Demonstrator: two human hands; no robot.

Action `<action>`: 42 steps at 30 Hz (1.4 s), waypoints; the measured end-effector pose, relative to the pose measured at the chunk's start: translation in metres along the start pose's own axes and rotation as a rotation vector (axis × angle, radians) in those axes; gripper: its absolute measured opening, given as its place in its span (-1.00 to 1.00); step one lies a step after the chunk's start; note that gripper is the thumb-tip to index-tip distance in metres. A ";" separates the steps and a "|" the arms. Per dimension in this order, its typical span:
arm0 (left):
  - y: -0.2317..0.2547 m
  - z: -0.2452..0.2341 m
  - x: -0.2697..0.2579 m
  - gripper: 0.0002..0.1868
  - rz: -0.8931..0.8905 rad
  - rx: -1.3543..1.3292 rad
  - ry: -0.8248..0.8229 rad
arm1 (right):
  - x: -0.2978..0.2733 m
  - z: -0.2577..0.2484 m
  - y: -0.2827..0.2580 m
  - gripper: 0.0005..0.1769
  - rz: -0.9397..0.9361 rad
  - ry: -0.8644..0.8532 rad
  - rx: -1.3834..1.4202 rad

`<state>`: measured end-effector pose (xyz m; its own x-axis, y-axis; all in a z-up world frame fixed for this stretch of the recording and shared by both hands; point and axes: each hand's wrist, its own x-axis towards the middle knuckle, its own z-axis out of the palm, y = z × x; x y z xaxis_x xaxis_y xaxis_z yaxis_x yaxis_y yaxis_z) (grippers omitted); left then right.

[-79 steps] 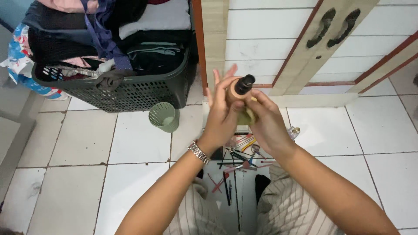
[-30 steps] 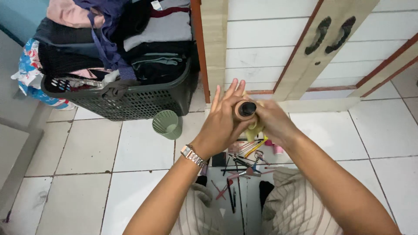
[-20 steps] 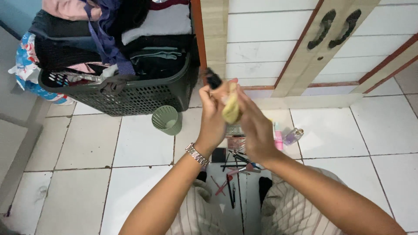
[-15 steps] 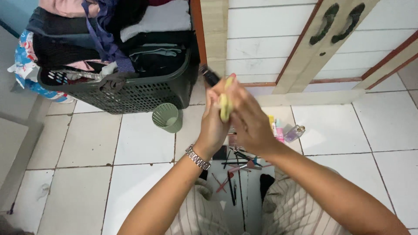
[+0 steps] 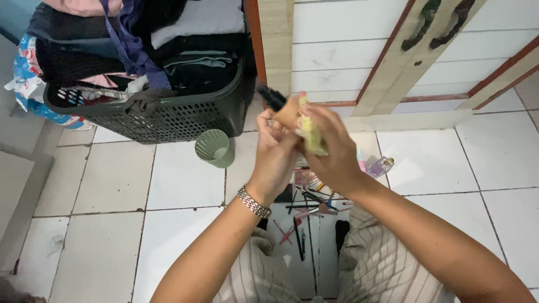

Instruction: Wiping down makeup and cosmetic bottles with a yellow cloth.

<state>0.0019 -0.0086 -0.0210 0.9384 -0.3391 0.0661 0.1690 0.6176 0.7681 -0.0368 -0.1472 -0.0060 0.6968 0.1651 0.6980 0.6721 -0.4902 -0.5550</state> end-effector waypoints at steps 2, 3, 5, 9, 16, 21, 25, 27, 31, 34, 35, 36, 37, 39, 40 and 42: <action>0.001 0.005 -0.002 -0.44 0.030 0.007 -0.045 | 0.000 -0.001 0.010 -0.35 0.060 0.044 -0.015; 0.001 0.007 -0.003 -0.50 0.058 0.014 -0.089 | 0.000 -0.002 0.015 -0.42 0.121 0.086 -0.030; 0.014 0.011 -0.003 -0.45 0.103 0.082 -0.118 | 0.004 -0.006 0.025 -0.54 0.389 0.085 0.383; 0.031 0.017 -0.004 -0.43 0.252 0.310 -0.195 | 0.016 -0.017 0.014 -0.64 0.779 -0.038 1.353; 0.011 0.015 -0.001 -0.43 0.529 0.832 -0.004 | -0.015 0.009 0.041 -0.74 0.859 0.195 1.062; 0.018 0.023 -0.002 -0.41 0.675 1.202 0.068 | -0.007 0.005 0.041 -0.74 0.955 0.168 1.167; 0.012 0.026 -0.002 -0.40 0.560 1.198 0.142 | -0.012 0.008 0.043 -0.76 0.851 0.149 1.038; -0.004 0.016 0.002 -0.43 0.548 0.815 0.060 | -0.014 0.013 0.029 -0.71 0.713 0.275 1.091; -0.012 0.004 0.013 -0.54 0.369 0.365 0.066 | -0.011 0.010 0.002 -0.46 0.701 0.061 0.583; 0.007 0.009 0.007 -0.50 0.105 0.015 0.130 | -0.007 0.010 -0.003 -0.45 0.101 -0.040 0.014; 0.008 0.008 0.004 -0.50 0.059 -0.083 0.084 | -0.005 0.009 0.000 -0.47 -0.008 -0.043 -0.105; 0.009 0.007 0.001 -0.48 0.014 -0.180 0.038 | -0.002 0.008 0.003 -0.48 -0.117 -0.046 -0.222; 0.002 -0.003 0.002 -0.48 0.014 -0.179 0.038 | 0.000 0.006 0.006 -0.48 -0.118 -0.045 -0.222; -0.014 -0.022 0.003 -0.51 0.091 -0.165 -0.120 | 0.001 0.005 0.010 -0.51 -0.121 -0.005 -0.233; -0.007 -0.013 0.001 -0.51 0.091 -0.164 -0.121 | 0.002 0.005 0.009 -0.51 -0.122 -0.004 -0.232; 0.006 0.004 -0.004 -0.50 0.200 0.256 -0.093 | 0.004 0.005 0.006 -0.35 0.686 -0.023 0.073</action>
<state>-0.0025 -0.0064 -0.0142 0.9119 -0.2997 0.2803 -0.1077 0.4844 0.8682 -0.0288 -0.1451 -0.0092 0.9751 -0.1434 0.1692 0.0923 -0.4313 -0.8975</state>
